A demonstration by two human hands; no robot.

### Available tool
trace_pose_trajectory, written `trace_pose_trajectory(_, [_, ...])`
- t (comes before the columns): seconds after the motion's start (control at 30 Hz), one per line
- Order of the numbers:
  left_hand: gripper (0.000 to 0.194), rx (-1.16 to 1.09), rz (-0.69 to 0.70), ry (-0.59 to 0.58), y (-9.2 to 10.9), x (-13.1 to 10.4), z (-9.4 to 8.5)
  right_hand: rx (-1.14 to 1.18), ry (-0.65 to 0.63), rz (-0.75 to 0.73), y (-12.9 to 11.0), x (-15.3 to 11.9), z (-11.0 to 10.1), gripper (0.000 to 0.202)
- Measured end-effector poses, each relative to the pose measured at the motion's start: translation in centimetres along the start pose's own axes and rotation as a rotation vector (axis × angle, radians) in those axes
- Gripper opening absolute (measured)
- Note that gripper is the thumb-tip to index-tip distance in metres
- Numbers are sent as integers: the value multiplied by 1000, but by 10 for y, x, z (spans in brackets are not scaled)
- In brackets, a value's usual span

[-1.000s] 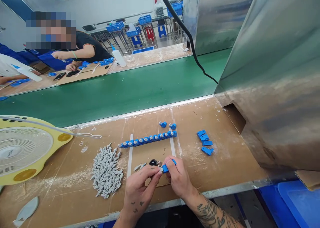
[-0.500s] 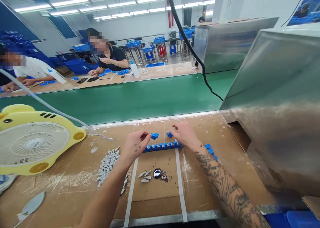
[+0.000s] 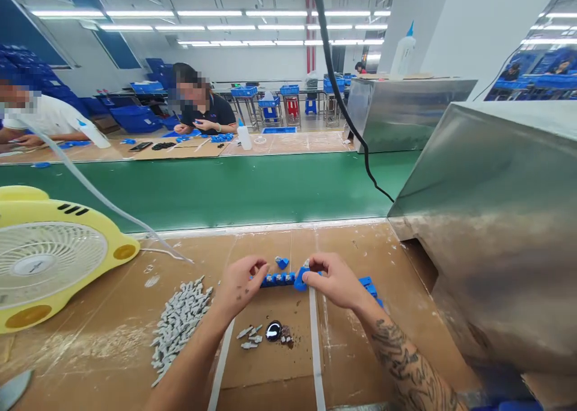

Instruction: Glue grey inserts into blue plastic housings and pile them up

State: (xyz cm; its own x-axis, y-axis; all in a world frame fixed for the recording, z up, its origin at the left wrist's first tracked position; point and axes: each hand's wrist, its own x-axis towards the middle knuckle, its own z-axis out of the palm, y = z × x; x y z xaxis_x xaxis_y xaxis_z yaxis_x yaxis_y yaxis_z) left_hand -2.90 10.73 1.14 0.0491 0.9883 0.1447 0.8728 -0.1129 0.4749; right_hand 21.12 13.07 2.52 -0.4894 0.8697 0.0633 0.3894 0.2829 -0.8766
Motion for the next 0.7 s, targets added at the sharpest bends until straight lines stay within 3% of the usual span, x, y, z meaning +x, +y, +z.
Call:
trace_pose_trajectory(0.13, [28, -157, 183, 210, -8, -30, -2, 510, 27, 45, -6, -34, 5, 12])
trace_pose_trajectory(0.23, [28, -219, 221, 269, -10, -53, -4, 900, 56, 125, -5, -66, 21, 21])
trace_pose_trajectory(0.3, [27, -248, 215, 267, -11, -67, -7, 1175, 61, 244, -1, -97, 40, 29])
trace_pose_trajectory(0.4, [24, -281, 195, 231, -13, -83, -11, 1431, 40, 569, 7, -153, 79, 36])
trace_pose_trajectory(0.53, [21, -317, 178, 170, -15, -93, -11, 1224, 78, 842, 28, -215, 137, 59])
trace_pose_trajectory(0.6, [20, -323, 176, 138, -14, -95, -8, 1059, 204, 960, 39, -229, 157, 69])
trace_pose_trajectory(0.7, [23, -343, 183, 92, -9, -97, -4, 976, 303, 1061, 47, -232, 171, 70])
